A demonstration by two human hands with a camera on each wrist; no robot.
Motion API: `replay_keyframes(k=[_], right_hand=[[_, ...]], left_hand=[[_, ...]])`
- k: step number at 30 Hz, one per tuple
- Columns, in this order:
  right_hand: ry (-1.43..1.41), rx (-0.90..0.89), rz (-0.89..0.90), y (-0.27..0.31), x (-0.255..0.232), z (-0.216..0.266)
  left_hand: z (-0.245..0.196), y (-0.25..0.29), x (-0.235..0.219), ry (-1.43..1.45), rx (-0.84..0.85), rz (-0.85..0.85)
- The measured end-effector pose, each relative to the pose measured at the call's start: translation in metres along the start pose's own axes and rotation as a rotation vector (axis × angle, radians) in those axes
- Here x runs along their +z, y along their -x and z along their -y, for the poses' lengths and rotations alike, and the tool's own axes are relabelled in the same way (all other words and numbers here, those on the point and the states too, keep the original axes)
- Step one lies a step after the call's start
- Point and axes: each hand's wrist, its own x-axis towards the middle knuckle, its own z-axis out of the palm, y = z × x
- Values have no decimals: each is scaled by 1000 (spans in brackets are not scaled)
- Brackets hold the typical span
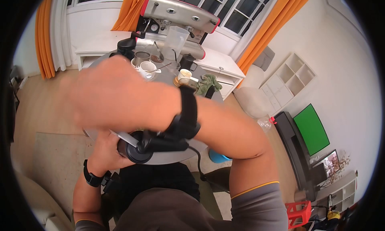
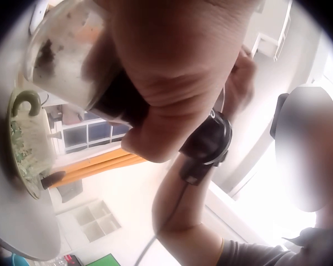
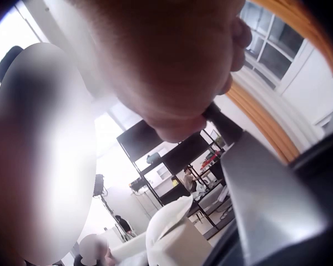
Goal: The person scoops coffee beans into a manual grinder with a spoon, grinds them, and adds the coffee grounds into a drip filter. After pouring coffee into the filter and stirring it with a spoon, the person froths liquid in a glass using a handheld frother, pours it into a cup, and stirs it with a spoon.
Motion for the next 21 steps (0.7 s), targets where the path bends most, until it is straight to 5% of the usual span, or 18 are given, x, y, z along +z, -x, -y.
replay_keyframes(k=[1,7,14,21], right_hand=[[-40,22,-118,3,3,-15],[-35,211,-222,47,8,-63],[-110,330,-76,105,18,-53],[-294,-213,-88,110,39,19]], left_hand=[[4,6,5,127,-119,77],[10,1,-4,183,-125,-68],[30,7,-30,139,-487,-276],[39,5,-27,101,-579,-183]])
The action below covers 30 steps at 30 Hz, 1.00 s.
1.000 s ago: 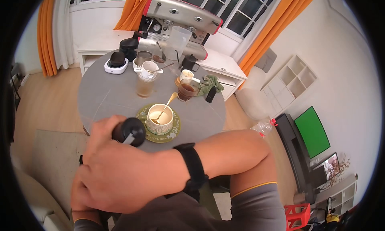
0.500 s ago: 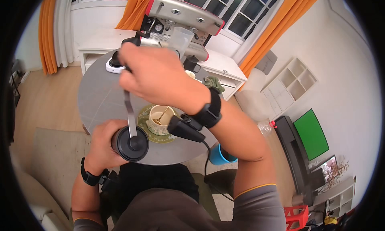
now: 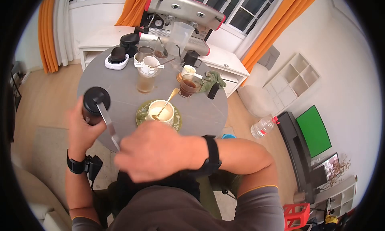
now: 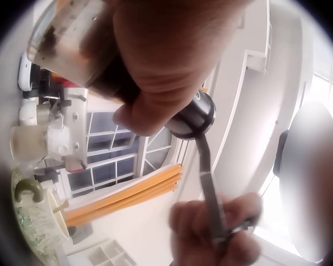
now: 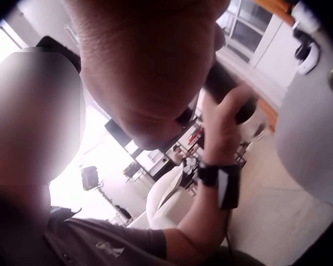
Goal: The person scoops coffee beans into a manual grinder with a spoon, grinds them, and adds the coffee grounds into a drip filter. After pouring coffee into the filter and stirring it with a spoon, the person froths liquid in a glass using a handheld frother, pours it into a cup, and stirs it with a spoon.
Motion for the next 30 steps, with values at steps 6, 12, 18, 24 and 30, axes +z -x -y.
replay_keyframes(k=[6,12,18,24,30], right_hand=[[68,-253,-101,-48,11,38],[92,-114,17,-74,-16,17],[293,169,233,-91,-45,-16],[339,327,-10,-70,-57,-66],[370,466,-81,-13,-59,-83]], left_hand=[[-12,21,37,86,171,244],[-19,34,45,16,305,329],[-31,35,50,-23,495,333],[-40,28,35,124,377,311],[-35,20,14,110,246,146]])
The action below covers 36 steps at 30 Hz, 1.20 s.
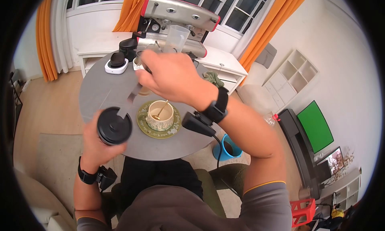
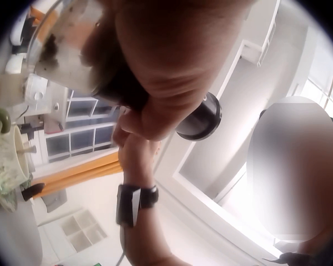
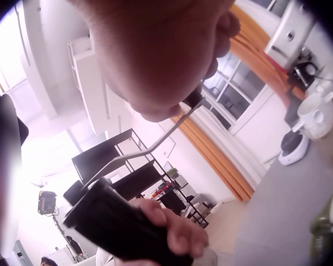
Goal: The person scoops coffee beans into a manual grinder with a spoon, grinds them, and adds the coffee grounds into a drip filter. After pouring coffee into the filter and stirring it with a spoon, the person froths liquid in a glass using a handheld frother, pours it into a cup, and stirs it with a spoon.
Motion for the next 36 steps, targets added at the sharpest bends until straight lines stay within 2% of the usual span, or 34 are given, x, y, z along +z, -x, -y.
replay_keyframes(k=[2,4,7,10,12,14,15,17,18,19,20,21,23,24,25,28,30,32,35,36], right_hand=[[9,41,21,22,2,1],[-34,52,102,45,7,8],[-104,-130,123,74,16,28],[-311,-314,104,81,18,74],[-371,-333,109,76,15,102],[-446,-508,37,67,16,121],[-448,-502,29,60,19,127],[-374,-610,-141,43,22,133],[-375,-607,-144,35,15,132],[-360,-564,-33,24,7,129],[-344,-519,79,12,-3,126],[-341,-515,79,-4,-18,123],[-3,-335,562,-34,-44,112],[-21,-274,376,-35,-33,99],[-39,-215,189,-33,-20,83],[-11,-186,87,-29,-19,43],[-28,-159,24,-17,-14,25],[-69,-28,-34,-3,-9,10],[-84,65,-39,26,1,-1],[-99,94,8,35,1,0]], left_hand=[[6,0,-6,-21,-90,-101],[14,-4,-11,-66,-101,-150],[23,-8,-13,-153,-106,-224],[29,-8,-10,-200,-148,-182],[24,-7,0,-203,-316,7],[23,-1,19,-197,-152,69],[20,2,26,-160,-97,107],[14,5,31,-90,-20,257],[-6,17,37,-110,-48,184],[-6,20,37,-111,-47,187],[-4,22,37,-145,30,229],[-1,24,38,-176,107,271],[2,26,40,-237,261,348],[-7,20,35,-85,109,353],[-7,14,36,-89,237,259],[-13,5,30,24,195,241],[-15,4,23,55,148,161],[-17,0,13,6,125,139],[-8,-2,0,-43,53,131],[-1,-1,-2,-66,6,51]])
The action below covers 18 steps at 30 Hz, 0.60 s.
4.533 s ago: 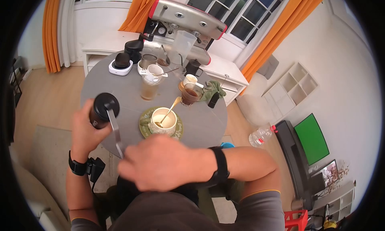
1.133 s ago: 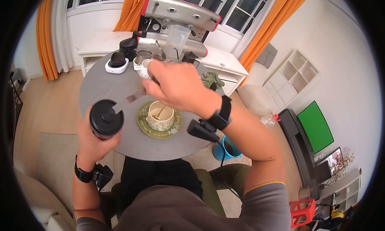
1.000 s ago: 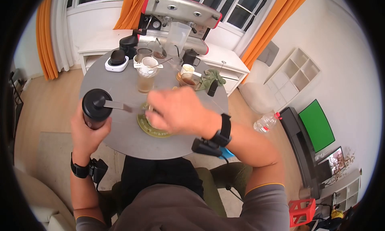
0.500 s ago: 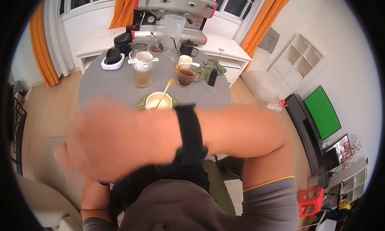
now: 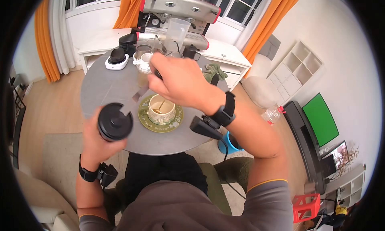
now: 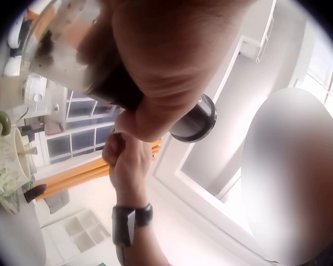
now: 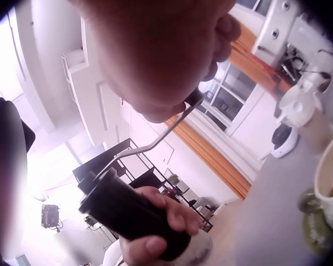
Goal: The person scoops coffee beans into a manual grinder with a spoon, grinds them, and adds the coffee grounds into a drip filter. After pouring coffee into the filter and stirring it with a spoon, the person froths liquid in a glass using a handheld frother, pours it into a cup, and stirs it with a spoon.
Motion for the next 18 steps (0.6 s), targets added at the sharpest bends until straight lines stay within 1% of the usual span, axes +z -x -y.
replay_keyframes(k=[2,3,4,5,6,7,9,10,11,12,13,14,15,16,17,18], right_hand=[[-42,-29,27,23,5,1],[-81,-57,53,32,8,4],[-84,-56,54,39,10,10],[-109,-169,80,46,12,19],[-133,-278,104,52,13,29],[-179,-321,97,55,13,45],[-281,-420,70,59,23,73],[-314,-487,56,57,25,86],[-311,-482,53,55,26,98],[-340,-553,52,53,28,110],[-370,-626,52,48,28,119],[-369,-627,51,42,27,125],[-315,-685,36,36,27,130],[-261,-743,21,30,28,135],[-260,-747,23,23,31,137],[-248,-729,-11,14,33,138]], left_hand=[[1,0,-3,-44,-84,-151],[4,-1,-5,-45,-88,-152],[10,-4,-8,-41,-117,-196],[16,-6,-11,-36,-146,-239],[16,-8,-15,-84,-152,-208],[17,-9,-14,-83,-152,-200],[20,-9,-10,-101,-222,-149],[18,-9,-6,-100,-219,-144],[14,-8,-1,-85,-270,-46],[13,-7,2,-72,-320,52],[20,-4,12,-74,-171,41],[20,-2,17,-62,-107,75],[17,-2,21,-52,-44,108],[15,-1,22,-21,-81,191],[14,0,22,-21,-81,186],[14,2,22,-21,-53,193]])
